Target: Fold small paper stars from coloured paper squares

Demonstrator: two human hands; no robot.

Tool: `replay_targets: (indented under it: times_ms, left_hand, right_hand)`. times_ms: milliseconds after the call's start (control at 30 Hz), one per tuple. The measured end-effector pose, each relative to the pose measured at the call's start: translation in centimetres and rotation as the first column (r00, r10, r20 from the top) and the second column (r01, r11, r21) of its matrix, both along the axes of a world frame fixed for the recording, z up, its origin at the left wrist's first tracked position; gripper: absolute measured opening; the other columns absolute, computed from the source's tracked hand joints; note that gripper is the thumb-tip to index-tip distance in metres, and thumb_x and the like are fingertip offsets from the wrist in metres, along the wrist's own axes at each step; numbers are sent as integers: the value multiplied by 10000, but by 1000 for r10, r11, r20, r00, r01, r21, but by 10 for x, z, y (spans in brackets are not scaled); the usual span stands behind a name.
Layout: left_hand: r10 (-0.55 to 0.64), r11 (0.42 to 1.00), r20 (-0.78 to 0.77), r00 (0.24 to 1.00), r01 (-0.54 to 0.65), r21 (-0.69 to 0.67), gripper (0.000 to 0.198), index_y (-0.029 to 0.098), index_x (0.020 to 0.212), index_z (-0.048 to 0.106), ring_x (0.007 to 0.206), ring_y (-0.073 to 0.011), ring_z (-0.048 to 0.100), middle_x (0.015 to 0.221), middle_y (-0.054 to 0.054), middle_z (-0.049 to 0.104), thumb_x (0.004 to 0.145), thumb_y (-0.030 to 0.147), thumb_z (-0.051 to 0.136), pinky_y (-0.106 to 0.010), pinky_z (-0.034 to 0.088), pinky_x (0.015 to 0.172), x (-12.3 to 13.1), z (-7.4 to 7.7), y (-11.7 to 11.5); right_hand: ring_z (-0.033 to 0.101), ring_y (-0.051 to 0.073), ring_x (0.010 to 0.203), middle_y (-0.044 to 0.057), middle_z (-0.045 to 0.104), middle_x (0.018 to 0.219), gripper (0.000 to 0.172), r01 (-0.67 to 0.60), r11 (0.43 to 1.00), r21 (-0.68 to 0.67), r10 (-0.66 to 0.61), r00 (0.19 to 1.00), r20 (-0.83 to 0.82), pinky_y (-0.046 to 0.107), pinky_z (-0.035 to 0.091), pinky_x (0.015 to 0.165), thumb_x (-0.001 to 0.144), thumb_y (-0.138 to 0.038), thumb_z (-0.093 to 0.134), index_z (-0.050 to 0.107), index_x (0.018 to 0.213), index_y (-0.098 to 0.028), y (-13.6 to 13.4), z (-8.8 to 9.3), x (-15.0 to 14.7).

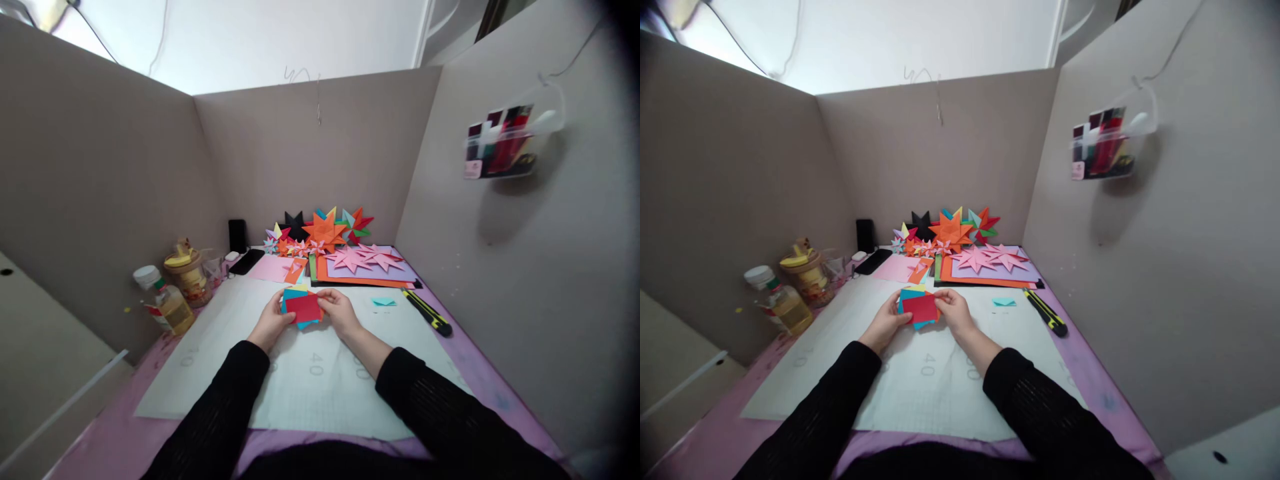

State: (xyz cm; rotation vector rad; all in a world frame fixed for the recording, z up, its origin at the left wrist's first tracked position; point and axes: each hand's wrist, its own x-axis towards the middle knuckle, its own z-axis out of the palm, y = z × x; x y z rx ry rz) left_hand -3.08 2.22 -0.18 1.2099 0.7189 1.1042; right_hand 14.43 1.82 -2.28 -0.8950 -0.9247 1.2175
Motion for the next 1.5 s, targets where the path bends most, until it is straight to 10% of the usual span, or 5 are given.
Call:
replay_targets:
  times_ms: [767, 1133, 1500]
  left_hand:
    - [-29, 1000, 3, 1000, 29, 0, 718, 171, 1260, 400, 906, -219, 612, 1098, -116, 598, 600, 104, 674, -320, 493, 769, -3, 1, -1]
    - [-89, 991, -234, 968, 111, 81, 770, 209, 1334, 281, 693, -128, 597, 965, -71, 605, 638, 38, 564, -221, 469, 590, 1, -5, -3]
    - [33, 983, -216, 976, 7, 184, 719, 190, 1331, 282, 906, -170, 604, 1165, -131, 545, 667, 67, 531, -245, 486, 712, 1, -2, -3]
  right_hand:
    - [581, 131, 559, -12, 631, 644, 231, 123, 989, 86, -127, 991, 44, 235, 435, 534, 652, -280, 648, 543, 833, -182, 6, 1, 11]
    - [599, 144, 589, 7, 662, 698, 331, -127, 992, 15, 127, 992, 1, 260, 451, 579, 584, -285, 721, 582, 866, -183, -4, 7, 0]
    - [582, 129, 564, -2, 655, 679, 292, 25, 1000, 13, -25, 999, 24, 234, 433, 543, 573, -286, 721, 573, 799, -175, 6, 5, 13]
